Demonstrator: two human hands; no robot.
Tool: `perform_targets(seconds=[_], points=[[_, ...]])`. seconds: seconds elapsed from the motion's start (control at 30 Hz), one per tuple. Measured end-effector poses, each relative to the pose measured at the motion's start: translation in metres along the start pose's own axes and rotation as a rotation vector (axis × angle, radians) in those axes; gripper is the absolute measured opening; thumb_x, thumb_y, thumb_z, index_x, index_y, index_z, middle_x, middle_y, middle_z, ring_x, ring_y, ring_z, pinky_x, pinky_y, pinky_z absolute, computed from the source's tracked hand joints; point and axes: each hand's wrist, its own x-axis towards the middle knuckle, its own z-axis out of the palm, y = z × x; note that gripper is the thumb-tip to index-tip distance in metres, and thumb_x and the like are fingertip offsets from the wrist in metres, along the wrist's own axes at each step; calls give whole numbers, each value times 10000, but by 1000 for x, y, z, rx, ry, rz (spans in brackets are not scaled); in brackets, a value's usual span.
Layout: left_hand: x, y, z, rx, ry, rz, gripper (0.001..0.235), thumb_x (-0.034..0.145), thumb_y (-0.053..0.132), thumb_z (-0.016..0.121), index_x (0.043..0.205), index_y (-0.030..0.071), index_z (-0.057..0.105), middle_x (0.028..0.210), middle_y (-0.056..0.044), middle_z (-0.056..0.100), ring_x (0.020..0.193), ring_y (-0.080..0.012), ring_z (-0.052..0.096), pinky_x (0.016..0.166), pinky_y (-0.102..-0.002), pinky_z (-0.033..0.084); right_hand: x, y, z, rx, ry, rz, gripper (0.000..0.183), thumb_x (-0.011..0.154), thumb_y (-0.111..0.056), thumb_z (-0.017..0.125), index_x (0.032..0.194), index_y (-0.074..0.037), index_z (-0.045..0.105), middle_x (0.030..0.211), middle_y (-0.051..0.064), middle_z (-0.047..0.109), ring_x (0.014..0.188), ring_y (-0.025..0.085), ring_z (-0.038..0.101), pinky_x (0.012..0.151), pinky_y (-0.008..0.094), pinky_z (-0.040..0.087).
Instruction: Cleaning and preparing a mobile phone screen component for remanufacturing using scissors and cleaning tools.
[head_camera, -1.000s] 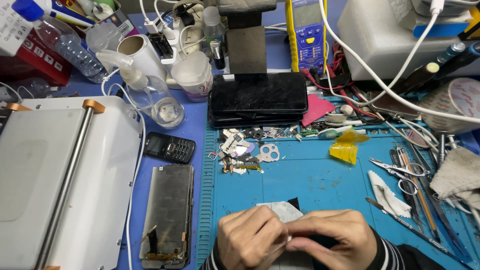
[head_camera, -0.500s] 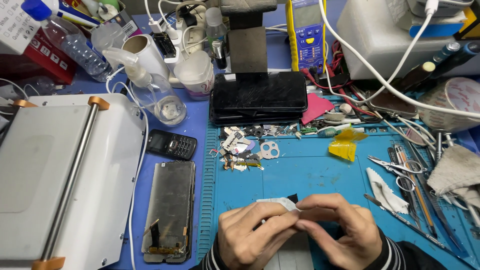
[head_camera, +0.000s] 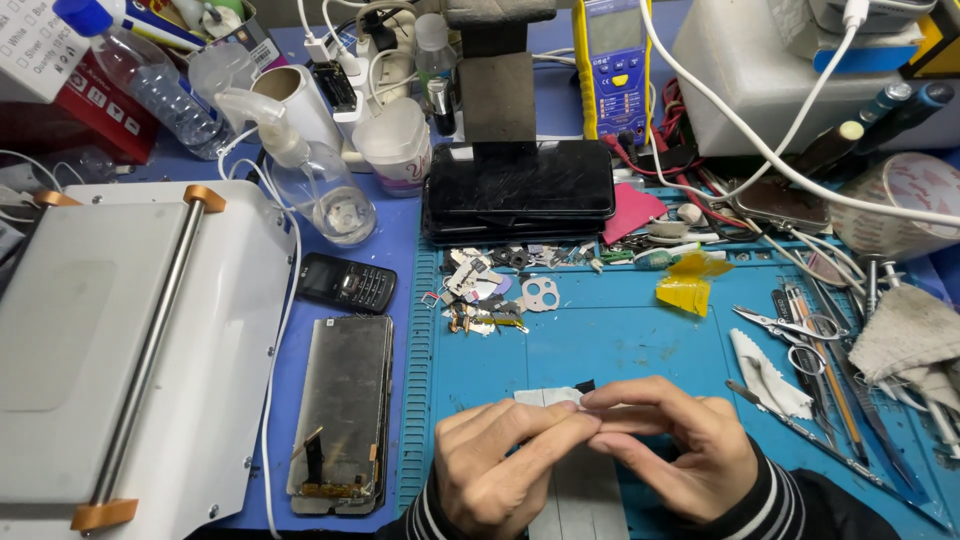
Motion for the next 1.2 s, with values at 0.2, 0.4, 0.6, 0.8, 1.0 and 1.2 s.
perform_targets(seconds=[0.2,0.4,0.6,0.8,1.0,1.2], points=[[2,3,-3,-6,12,31,212,810,-10,685,1006,-24,763,981,-120,733,734,-189,712,632,-272,587,4,-2,-2,22,-1,64,294,734,9,795,1021,35,737,913,112,886,789,149,894,709,202,714],[-5,-1,6,31,135,-76,175,719,11,865,856,59,768,833,-22,718,638,-104,662,549,-225,543,11,-15,-2,-106,20,-94,256,691,-28,813,947,-45,806,815,51,873,587,69,814,550,146,637],[-1,6,1,30,153,-105,203,748,-46,821,927,37,771,905,-60,727,662,-131,710,564,-227,581,5,-10,-7,-189,204,-91,204,697,28,781,894,-5,741,829,96,837,695,137,843,647,198,705],[-7,4,4,36,216,-147,225,729,-51,845,911,47,756,849,-46,725,568,-109,639,491,-214,515,-9,-44,-5,-623,281,-249,181,689,-26,814,850,-43,734,819,18,803,605,99,759,571,206,604],[-10,4,2,45,202,-116,250,722,-45,853,928,59,757,855,-37,729,562,-104,634,497,-214,513,-67,-26,-57,-750,254,-91,202,699,-15,755,872,-102,698,647,-39,763,443,69,660,398,191,505],[-12,5,4,29,213,-117,240,715,-55,858,909,49,761,827,-42,720,563,-99,643,481,-203,515,-226,109,-139,-453,452,8,471,620,2,604,1052,-186,603,533,-73,472,448,44,504,436,168,481]])
